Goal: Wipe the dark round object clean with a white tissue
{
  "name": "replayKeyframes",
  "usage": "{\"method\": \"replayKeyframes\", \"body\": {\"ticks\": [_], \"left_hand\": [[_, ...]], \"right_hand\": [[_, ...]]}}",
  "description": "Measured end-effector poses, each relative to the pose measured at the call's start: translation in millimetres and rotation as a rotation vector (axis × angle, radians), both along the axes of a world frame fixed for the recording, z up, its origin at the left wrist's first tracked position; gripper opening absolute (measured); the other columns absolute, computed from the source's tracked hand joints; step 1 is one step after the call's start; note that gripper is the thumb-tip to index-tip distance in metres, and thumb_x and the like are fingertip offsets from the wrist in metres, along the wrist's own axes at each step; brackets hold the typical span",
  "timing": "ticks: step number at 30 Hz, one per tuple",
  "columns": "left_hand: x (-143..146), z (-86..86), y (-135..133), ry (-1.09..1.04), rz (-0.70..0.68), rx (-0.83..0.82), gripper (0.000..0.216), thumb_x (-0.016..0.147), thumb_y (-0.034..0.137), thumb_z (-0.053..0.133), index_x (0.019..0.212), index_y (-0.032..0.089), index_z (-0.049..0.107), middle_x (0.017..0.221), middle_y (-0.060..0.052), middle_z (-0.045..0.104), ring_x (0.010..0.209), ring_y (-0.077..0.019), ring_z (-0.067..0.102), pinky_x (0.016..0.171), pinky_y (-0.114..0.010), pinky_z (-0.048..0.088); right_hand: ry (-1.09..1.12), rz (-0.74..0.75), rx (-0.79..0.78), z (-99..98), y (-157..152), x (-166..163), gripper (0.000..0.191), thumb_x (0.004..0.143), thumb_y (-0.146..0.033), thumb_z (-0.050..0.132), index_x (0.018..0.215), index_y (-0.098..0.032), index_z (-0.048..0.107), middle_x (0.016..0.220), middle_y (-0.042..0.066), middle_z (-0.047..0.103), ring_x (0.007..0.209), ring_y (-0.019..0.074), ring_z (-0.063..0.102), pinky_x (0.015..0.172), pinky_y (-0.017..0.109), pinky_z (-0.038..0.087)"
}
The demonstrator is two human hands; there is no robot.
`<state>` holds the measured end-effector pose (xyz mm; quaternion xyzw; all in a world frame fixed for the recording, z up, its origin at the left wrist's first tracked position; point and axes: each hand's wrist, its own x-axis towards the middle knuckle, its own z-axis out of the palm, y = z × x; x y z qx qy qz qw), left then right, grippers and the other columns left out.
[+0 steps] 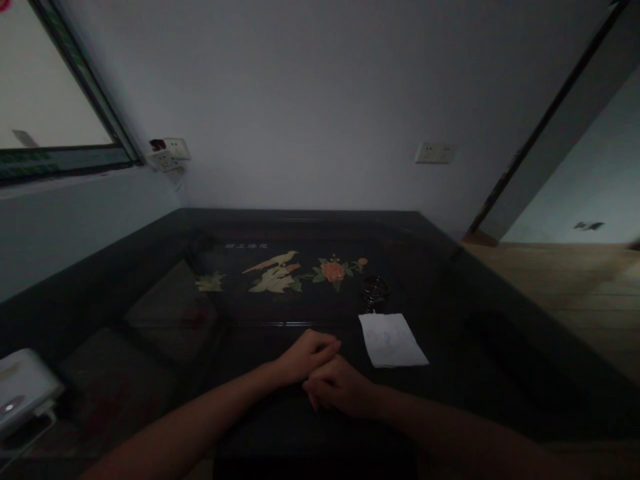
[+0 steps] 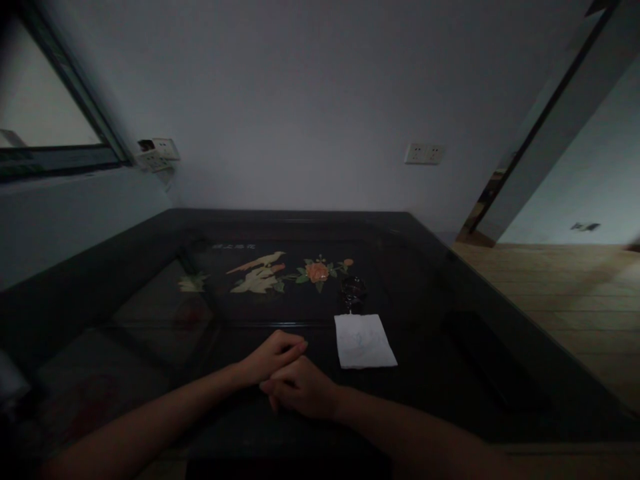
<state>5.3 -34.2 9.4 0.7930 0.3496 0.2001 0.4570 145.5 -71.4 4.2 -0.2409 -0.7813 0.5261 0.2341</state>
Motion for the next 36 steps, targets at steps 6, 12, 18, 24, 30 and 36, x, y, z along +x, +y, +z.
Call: {"method": "replayKeyframes", "body": {"ticks": [6,12,18,24,30,36], "left_hand": [[-1.2,-0.4,-2.1,-0.006,0.001,0.024,0.045,0.091,0.047,0.035,0.057,0.017,0.035,0.056,0.005,0.031,0.055,-0.0080,0.029,0.050,-0.022,0.024],[-2.4,0.2,-5.0,-0.019,-0.009,0.047,0.045,0.091,0.045,0.035,0.056,0.016,0.035,0.055,0.006,0.032,0.053,-0.0074,0.029,0.050,-0.021,0.024],[-2.4,-0.2,-5.0,-0.001,-0.002,0.054,0.046,0.092,0.045,0.035,0.056,0.016,0.036,0.055,0.006,0.032,0.053,-0.0073,0.029,0.050,-0.021,0.023],[-2.4,-1.6,-4.3,-0.007,-0.008,0.053,0.046,0.092,0.045,0.035,0.056,0.016,0.035,0.054,0.006,0.032,0.053,-0.0075,0.029,0.049,-0.021,0.023],[-1.9,-0.9,-4.1,-0.015,-0.013,0.047,0.046,0.092,0.046,0.035,0.056,0.016,0.034,0.054,0.006,0.031,0.053,-0.0074,0.028,0.049,-0.021,0.023],[-2.7,0.8,-4.8,-0.013,-0.022,0.040,0.047,0.092,0.047,0.034,0.057,0.016,0.035,0.055,0.005,0.032,0.054,-0.0075,0.029,0.049,-0.021,0.023]], "right_hand": [[-0.029,-0.005,-0.005,0.0,-0.3,0.1,0.060,0.089,-0.060,0.038,0.059,-0.013,0.060,0.046,-0.004,0.044,0.043,0.0071,0.041,0.046,0.020,0.031],[-0.036,0.032,0.034,-1.0,-0.4,1.2,0.062,0.089,-0.061,0.035,0.058,-0.014,0.059,0.048,-0.003,0.046,0.046,0.0081,0.044,0.049,0.021,0.034],[-0.027,0.027,0.037,-2.0,-0.5,1.5,0.060,0.090,-0.059,0.036,0.059,-0.014,0.060,0.048,-0.003,0.047,0.045,0.0082,0.044,0.048,0.021,0.033],[-0.006,0.039,0.048,0.0,-0.1,2.5,0.059,0.090,-0.058,0.036,0.059,-0.014,0.059,0.048,-0.003,0.046,0.045,0.0081,0.044,0.049,0.020,0.033],[-0.034,0.026,0.037,3.4,-0.7,2.1,0.060,0.089,-0.060,0.036,0.059,-0.014,0.059,0.049,-0.002,0.047,0.047,0.0084,0.044,0.050,0.021,0.033],[-0.034,0.031,0.040,-0.9,-0.6,1.7,0.061,0.089,-0.061,0.036,0.060,-0.013,0.061,0.049,-0.002,0.047,0.046,0.0084,0.045,0.049,0.021,0.033]]}}
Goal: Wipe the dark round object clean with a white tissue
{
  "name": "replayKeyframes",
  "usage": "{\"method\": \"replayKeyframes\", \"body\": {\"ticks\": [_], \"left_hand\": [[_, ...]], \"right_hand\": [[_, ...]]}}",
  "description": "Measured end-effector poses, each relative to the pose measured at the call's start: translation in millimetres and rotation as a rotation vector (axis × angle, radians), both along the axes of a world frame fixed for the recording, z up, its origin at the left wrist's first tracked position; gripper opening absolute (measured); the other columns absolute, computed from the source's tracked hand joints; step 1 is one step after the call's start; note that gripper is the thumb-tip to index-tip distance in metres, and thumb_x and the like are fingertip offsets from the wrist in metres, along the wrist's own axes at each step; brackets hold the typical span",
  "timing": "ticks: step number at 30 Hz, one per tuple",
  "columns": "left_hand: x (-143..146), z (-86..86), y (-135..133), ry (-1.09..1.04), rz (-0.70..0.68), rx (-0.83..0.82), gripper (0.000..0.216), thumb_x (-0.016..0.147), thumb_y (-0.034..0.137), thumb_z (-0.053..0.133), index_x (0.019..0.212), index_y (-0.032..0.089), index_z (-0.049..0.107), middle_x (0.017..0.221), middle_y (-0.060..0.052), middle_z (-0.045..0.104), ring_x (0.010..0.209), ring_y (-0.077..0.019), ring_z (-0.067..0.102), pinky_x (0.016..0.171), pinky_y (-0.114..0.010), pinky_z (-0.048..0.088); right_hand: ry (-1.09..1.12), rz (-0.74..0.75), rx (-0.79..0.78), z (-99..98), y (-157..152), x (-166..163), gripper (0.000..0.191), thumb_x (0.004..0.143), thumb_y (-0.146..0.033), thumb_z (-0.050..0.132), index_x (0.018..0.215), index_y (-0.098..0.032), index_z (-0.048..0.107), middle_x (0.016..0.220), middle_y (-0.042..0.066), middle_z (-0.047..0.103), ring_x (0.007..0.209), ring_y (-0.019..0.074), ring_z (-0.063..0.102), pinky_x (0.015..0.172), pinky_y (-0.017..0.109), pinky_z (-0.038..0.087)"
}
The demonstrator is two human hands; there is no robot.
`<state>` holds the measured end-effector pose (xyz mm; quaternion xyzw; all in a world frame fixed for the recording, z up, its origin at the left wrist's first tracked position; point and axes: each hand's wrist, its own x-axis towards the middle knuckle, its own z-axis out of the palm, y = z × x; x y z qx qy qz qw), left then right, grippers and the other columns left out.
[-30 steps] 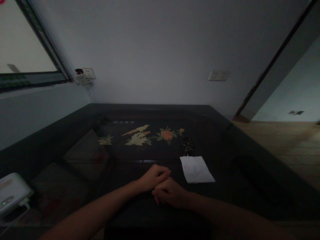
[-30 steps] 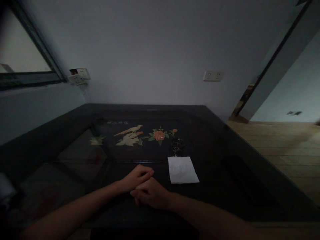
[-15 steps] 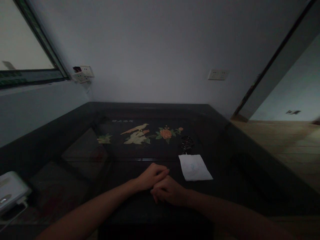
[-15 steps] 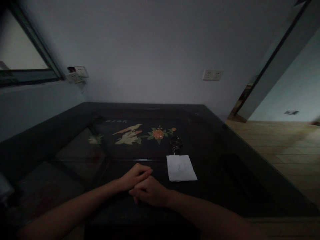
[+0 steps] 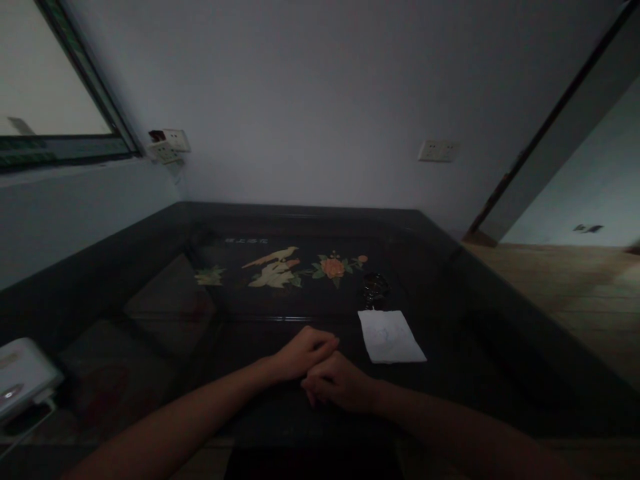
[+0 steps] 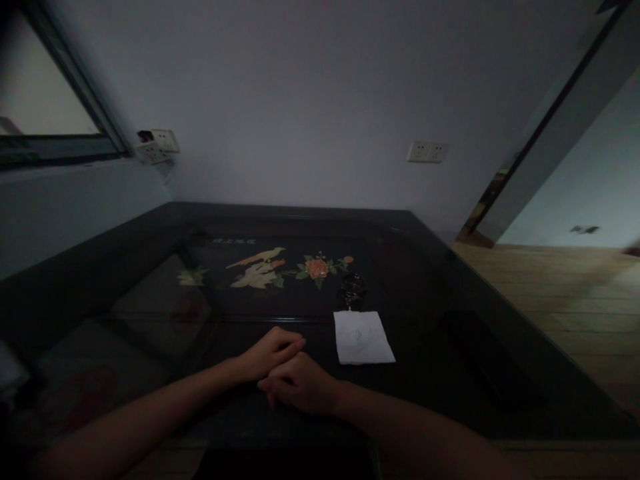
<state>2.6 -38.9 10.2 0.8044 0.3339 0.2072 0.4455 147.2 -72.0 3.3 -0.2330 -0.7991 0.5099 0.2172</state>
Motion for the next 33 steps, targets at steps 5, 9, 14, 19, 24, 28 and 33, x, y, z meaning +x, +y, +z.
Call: {"method": "replayKeyframes", "body": {"ticks": [5,9,14,19,24,28,33], "left_hand": [[-0.4,0.5,0.1,0.003,-0.005,0.000,0.047,0.091,0.048,0.033,0.057,0.016,0.035,0.054,0.005,0.032,0.053,-0.0075,0.029,0.049,-0.021,0.024],[-0.6,-1.3,1.0,0.001,-0.011,0.010,0.046,0.092,0.047,0.033,0.057,0.016,0.036,0.055,0.005,0.033,0.054,-0.0077,0.030,0.049,-0.021,0.024],[-0.8,-3.1,1.8,0.005,-0.012,0.017,0.046,0.092,0.046,0.033,0.057,0.016,0.036,0.055,0.006,0.032,0.053,-0.0074,0.029,0.049,-0.021,0.024],[-1.1,-2.9,1.4,0.011,-0.020,0.014,0.046,0.092,0.046,0.033,0.058,0.016,0.037,0.055,0.006,0.032,0.053,-0.0074,0.030,0.050,-0.021,0.024],[-1.8,-5.0,1.5,-0.004,0.000,-0.001,0.047,0.092,0.048,0.033,0.058,0.016,0.038,0.056,0.005,0.034,0.054,-0.0078,0.031,0.050,-0.022,0.025],[-2.8,-8.1,5.3,-0.084,0.092,-0.064,0.048,0.089,0.052,0.035,0.058,0.016,0.038,0.058,0.005,0.035,0.056,-0.0087,0.032,0.051,-0.022,0.026],[-2.5,-9.9,12.4,-0.195,0.209,-0.112,0.047,0.086,0.057,0.038,0.061,0.017,0.041,0.060,0.005,0.038,0.060,-0.0102,0.035,0.056,-0.022,0.031]], "right_hand": [[-0.008,0.000,0.002,0.8,0.6,0.1,0.061,0.089,-0.061,0.036,0.059,-0.014,0.059,0.049,-0.002,0.048,0.047,0.0083,0.045,0.050,0.021,0.034],[-0.008,0.008,-0.001,4.6,0.1,-0.4,0.061,0.089,-0.062,0.034,0.058,-0.015,0.058,0.049,-0.003,0.047,0.047,0.0083,0.045,0.050,0.021,0.034],[-0.005,0.000,0.007,2.9,1.1,-0.6,0.061,0.089,-0.061,0.035,0.058,-0.014,0.059,0.048,-0.003,0.047,0.047,0.0084,0.045,0.050,0.021,0.034],[0.013,0.009,0.014,-1.1,1.5,-0.2,0.059,0.090,-0.058,0.037,0.059,-0.014,0.060,0.049,-0.002,0.049,0.047,0.0085,0.047,0.051,0.021,0.035],[0.016,-0.020,0.039,0.3,0.7,0.5,0.059,0.090,-0.058,0.037,0.059,-0.014,0.060,0.048,-0.003,0.048,0.045,0.0079,0.043,0.048,0.021,0.033],[-0.002,-0.098,0.027,5.1,7.5,4.2,0.060,0.090,-0.059,0.036,0.057,-0.015,0.060,0.046,-0.003,0.047,0.045,0.0083,0.045,0.049,0.021,0.034],[0.018,-0.288,-0.040,7.6,23.6,12.1,0.062,0.089,-0.062,0.035,0.055,-0.015,0.057,0.043,-0.004,0.046,0.042,0.0077,0.044,0.048,0.020,0.034]]}}
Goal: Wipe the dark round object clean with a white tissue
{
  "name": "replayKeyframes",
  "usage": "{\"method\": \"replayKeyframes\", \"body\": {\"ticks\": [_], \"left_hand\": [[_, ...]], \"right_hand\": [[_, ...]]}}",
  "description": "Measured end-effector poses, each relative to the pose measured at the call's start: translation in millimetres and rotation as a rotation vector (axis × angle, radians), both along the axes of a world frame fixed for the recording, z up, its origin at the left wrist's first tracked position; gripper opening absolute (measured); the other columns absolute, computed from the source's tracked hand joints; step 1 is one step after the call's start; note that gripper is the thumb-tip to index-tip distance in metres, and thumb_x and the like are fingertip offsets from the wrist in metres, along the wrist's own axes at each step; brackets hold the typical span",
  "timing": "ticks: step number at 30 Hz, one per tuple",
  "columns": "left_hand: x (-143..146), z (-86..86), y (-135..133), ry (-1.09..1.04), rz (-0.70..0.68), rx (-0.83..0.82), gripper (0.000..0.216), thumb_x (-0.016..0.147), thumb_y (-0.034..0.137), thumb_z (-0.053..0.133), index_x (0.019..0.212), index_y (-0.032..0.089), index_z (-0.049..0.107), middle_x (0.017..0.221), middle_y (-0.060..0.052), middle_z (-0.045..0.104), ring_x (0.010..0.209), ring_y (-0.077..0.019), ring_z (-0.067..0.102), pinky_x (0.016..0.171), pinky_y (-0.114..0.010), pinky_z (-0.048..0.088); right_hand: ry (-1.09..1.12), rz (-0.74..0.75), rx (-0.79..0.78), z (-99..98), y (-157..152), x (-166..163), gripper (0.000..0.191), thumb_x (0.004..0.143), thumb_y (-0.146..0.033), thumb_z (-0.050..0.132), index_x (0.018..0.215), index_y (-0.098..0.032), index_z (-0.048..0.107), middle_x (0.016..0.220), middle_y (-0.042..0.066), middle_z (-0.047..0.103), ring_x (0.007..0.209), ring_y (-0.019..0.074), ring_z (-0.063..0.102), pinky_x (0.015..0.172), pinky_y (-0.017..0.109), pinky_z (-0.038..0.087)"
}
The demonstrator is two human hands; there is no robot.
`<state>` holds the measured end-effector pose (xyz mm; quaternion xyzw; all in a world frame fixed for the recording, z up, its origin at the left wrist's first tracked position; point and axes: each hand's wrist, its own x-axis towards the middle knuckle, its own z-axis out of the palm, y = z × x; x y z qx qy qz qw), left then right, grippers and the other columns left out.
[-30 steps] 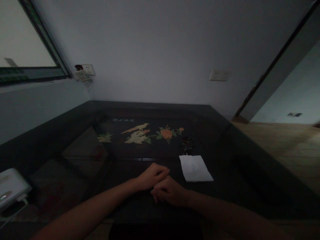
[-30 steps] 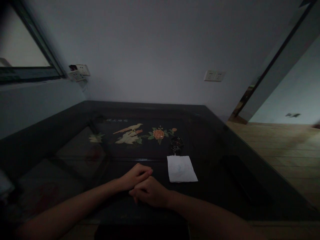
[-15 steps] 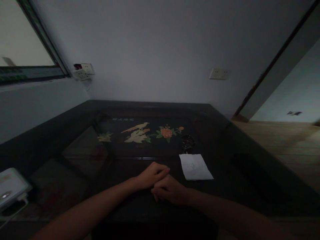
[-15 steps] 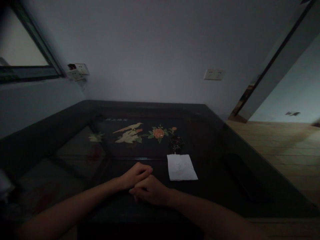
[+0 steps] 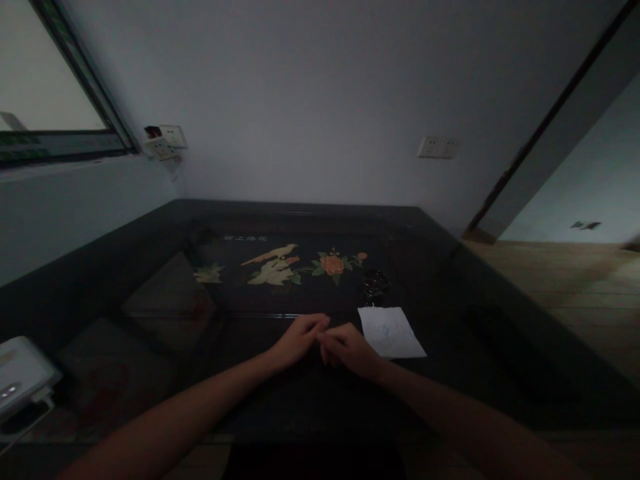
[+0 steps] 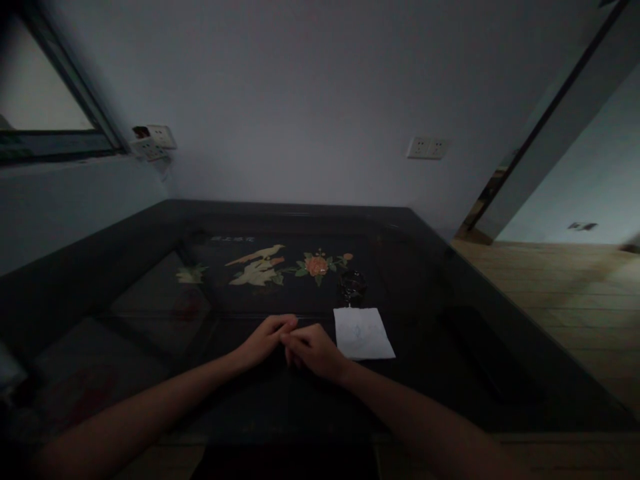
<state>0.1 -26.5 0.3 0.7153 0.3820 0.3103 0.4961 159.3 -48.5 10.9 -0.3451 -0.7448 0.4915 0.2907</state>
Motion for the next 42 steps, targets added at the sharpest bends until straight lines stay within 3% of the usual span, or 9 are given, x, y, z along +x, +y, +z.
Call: {"method": "replayKeyframes", "body": {"ticks": [5,21,25,28,33,36,40,42], "left_hand": [[0.3,1.1,0.1,-0.042,0.007,-0.035,0.044,0.085,0.056,0.041,0.066,0.017,0.043,0.059,0.005,0.041,0.057,-0.0095,0.036,0.054,-0.022,0.030],[0.5,5.3,-2.8,-0.034,0.001,-0.047,0.043,0.086,0.055,0.039,0.066,0.018,0.042,0.057,0.005,0.043,0.054,-0.0091,0.038,0.051,-0.022,0.029],[-0.4,5.2,-2.7,-0.035,0.006,-0.045,0.040,0.088,0.051,0.038,0.068,0.017,0.043,0.057,0.005,0.043,0.052,-0.0089,0.038,0.050,-0.021,0.029],[-1.8,7.7,-3.4,0.013,-0.025,0.045,0.036,0.091,0.043,0.038,0.070,0.016,0.048,0.061,0.004,0.047,0.057,-0.0095,0.042,0.055,-0.022,0.033],[-1.1,17.7,-6.5,0.204,-0.106,0.189,0.024,0.092,0.031,0.038,0.082,0.016,0.054,0.070,0.002,0.053,0.064,-0.0106,0.047,0.061,-0.022,0.037],[0.3,23.4,-8.1,0.281,-0.127,0.287,0.016,0.090,0.024,0.041,0.088,0.017,0.056,0.083,-0.002,0.059,0.076,-0.0133,0.052,0.070,-0.024,0.040],[-0.7,26.1,-7.5,0.290,-0.133,0.368,0.015,0.089,0.020,0.042,0.093,0.018,0.057,0.091,-0.004,0.059,0.085,-0.0156,0.054,0.077,-0.027,0.043],[-2.0,25.9,-6.0,0.291,-0.131,0.390,0.015,0.089,0.020,0.043,0.094,0.018,0.057,0.092,-0.005,0.059,0.088,-0.0161,0.055,0.078,-0.028,0.043]], "right_hand": [[0.039,-0.086,-0.065,-4.4,8.0,2.1,0.061,0.087,-0.064,0.037,0.055,-0.015,0.055,0.044,-0.003,0.046,0.041,0.0080,0.043,0.045,0.021,0.032],[0.018,-0.067,-0.017,-4.2,9.1,2.3,0.060,0.089,-0.061,0.036,0.057,-0.015,0.056,0.046,-0.003,0.047,0.044,0.0080,0.044,0.046,0.021,0.033],[0.005,-0.055,0.027,3.0,7.7,3.5,0.058,0.091,-0.059,0.035,0.058,-0.016,0.056,0.048,-0.003,0.047,0.046,0.0085,0.045,0.048,0.021,0.034],[-0.005,-0.051,0.081,15.3,9.6,8.4,0.055,0.092,-0.056,0.037,0.061,-0.016,0.058,0.051,-0.002,0.050,0.049,0.0092,0.047,0.050,0.022,0.035],[0.001,-0.247,0.196,38.5,28.9,34.2,0.039,0.090,-0.047,0.045,0.070,-0.017,0.060,0.064,0.001,0.058,0.061,0.0125,0.053,0.057,0.024,0.039],[-0.049,-0.444,0.290,43.1,51.2,64.8,0.026,0.083,-0.043,0.057,0.088,-0.018,0.063,0.081,0.004,0.062,0.073,0.0167,0.056,0.060,0.027,0.042],[-0.134,-0.727,0.434,28.6,84.4,108.8,0.038,0.076,-0.045,0.062,0.103,-0.018,0.060,0.099,0.011,0.061,0.088,0.0245,0.057,0.065,0.034,0.047],[-0.218,-0.787,0.513,15.1,97.4,123.2,0.051,0.072,-0.047,0.066,0.114,-0.019,0.056,0.114,0.015,0.057,0.105,0.0310,0.053,0.078,0.043,0.048]]}}
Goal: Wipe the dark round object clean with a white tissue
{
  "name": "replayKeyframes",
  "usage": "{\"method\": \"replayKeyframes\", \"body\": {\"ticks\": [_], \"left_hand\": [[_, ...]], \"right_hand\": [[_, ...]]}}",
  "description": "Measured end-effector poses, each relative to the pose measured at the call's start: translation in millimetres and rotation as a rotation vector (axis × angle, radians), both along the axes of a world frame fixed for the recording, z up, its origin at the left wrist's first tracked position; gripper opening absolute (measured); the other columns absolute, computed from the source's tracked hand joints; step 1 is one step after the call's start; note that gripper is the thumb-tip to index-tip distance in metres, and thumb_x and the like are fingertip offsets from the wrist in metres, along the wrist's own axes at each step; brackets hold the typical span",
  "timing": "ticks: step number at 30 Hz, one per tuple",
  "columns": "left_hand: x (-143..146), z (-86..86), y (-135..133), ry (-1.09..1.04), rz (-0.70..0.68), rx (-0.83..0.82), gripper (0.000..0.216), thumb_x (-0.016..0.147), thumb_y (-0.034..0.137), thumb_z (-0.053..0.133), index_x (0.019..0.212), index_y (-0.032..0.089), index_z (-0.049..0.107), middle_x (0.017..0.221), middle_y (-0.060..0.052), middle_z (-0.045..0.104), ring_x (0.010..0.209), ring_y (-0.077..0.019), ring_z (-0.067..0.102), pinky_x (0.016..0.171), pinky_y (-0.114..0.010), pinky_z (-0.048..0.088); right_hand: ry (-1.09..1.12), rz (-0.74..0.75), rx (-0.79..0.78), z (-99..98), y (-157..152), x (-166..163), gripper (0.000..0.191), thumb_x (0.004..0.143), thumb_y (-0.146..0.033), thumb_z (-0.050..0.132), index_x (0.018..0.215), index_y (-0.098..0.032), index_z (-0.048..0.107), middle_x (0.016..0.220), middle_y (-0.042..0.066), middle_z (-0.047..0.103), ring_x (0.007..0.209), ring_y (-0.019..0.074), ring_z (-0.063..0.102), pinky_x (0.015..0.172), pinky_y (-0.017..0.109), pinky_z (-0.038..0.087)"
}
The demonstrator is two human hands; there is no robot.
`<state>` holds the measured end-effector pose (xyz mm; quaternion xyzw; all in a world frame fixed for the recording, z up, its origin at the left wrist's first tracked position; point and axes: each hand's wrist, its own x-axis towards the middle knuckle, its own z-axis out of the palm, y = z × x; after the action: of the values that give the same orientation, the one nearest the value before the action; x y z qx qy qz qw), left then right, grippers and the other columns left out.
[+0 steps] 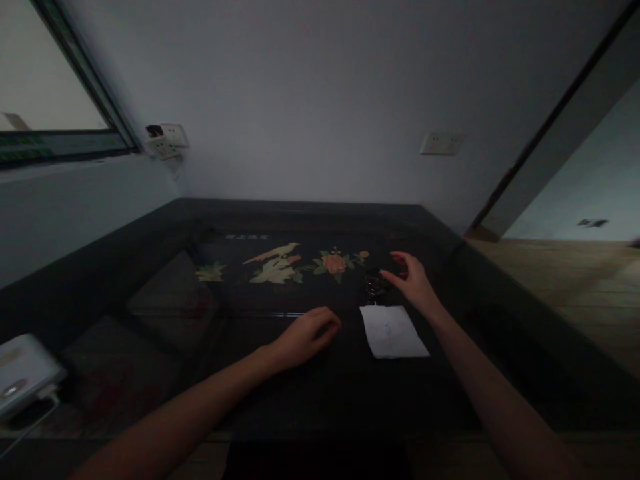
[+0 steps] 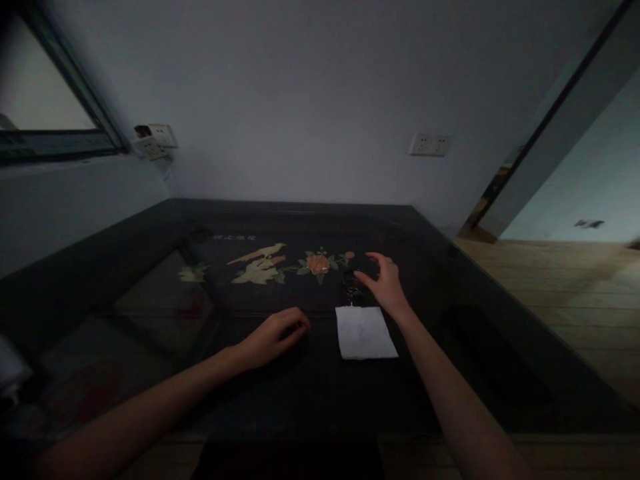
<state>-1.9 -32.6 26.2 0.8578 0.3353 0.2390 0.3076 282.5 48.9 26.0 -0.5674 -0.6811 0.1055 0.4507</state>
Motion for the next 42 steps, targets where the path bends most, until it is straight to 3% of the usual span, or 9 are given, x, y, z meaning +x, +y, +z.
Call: {"method": "replayKeyframes", "body": {"ticks": [3,6,12,21,42], "left_hand": [[-1.1,-2.2,2.7,0.013,0.002,0.020,0.016,0.089,0.020,0.042,0.092,0.018,0.057,0.093,-0.005,0.059,0.089,-0.0167,0.055,0.079,-0.028,0.044],[-0.9,-6.6,5.2,0.015,0.010,0.014,0.017,0.090,0.020,0.041,0.091,0.018,0.058,0.092,-0.005,0.060,0.089,-0.0167,0.056,0.080,-0.028,0.044],[-1.2,-10.8,6.9,-0.025,0.032,-0.017,0.016,0.090,0.020,0.042,0.090,0.018,0.058,0.091,-0.005,0.061,0.089,-0.0162,0.056,0.081,-0.028,0.044],[-2.4,-13.2,7.0,-0.006,0.020,-0.001,0.015,0.089,0.018,0.043,0.090,0.017,0.058,0.091,-0.004,0.060,0.087,-0.0153,0.057,0.079,-0.027,0.044],[5.2,-9.3,2.2,0.088,0.000,0.139,0.017,0.089,0.016,0.043,0.097,0.019,0.057,0.099,-0.005,0.059,0.095,-0.0159,0.055,0.085,-0.028,0.046]], "right_hand": [[-0.135,0.014,-0.024,-20.1,11.1,7.6,0.077,0.066,-0.046,0.073,0.130,-0.016,0.045,0.128,0.019,0.048,0.123,0.0364,0.042,0.099,0.053,0.036],[-0.103,0.076,-0.125,-32.4,13.6,5.4,0.085,0.067,-0.046,0.072,0.138,-0.016,0.035,0.134,0.020,0.044,0.125,0.0341,0.043,0.101,0.051,0.037],[-0.019,0.150,-0.251,-31.9,9.1,5.0,0.087,0.067,-0.042,0.074,0.139,-0.014,0.035,0.128,0.020,0.050,0.119,0.0317,0.051,0.097,0.048,0.041],[-0.044,0.230,-0.262,-37.8,11.7,10.3,0.081,0.063,-0.029,0.078,0.135,-0.019,0.040,0.130,0.015,0.053,0.120,0.0313,0.051,0.102,0.050,0.038],[0.038,0.264,-0.284,-46.1,19.3,11.5,0.084,0.057,-0.030,0.081,0.132,-0.017,0.044,0.129,0.015,0.053,0.120,0.0302,0.051,0.103,0.046,0.039]]}}
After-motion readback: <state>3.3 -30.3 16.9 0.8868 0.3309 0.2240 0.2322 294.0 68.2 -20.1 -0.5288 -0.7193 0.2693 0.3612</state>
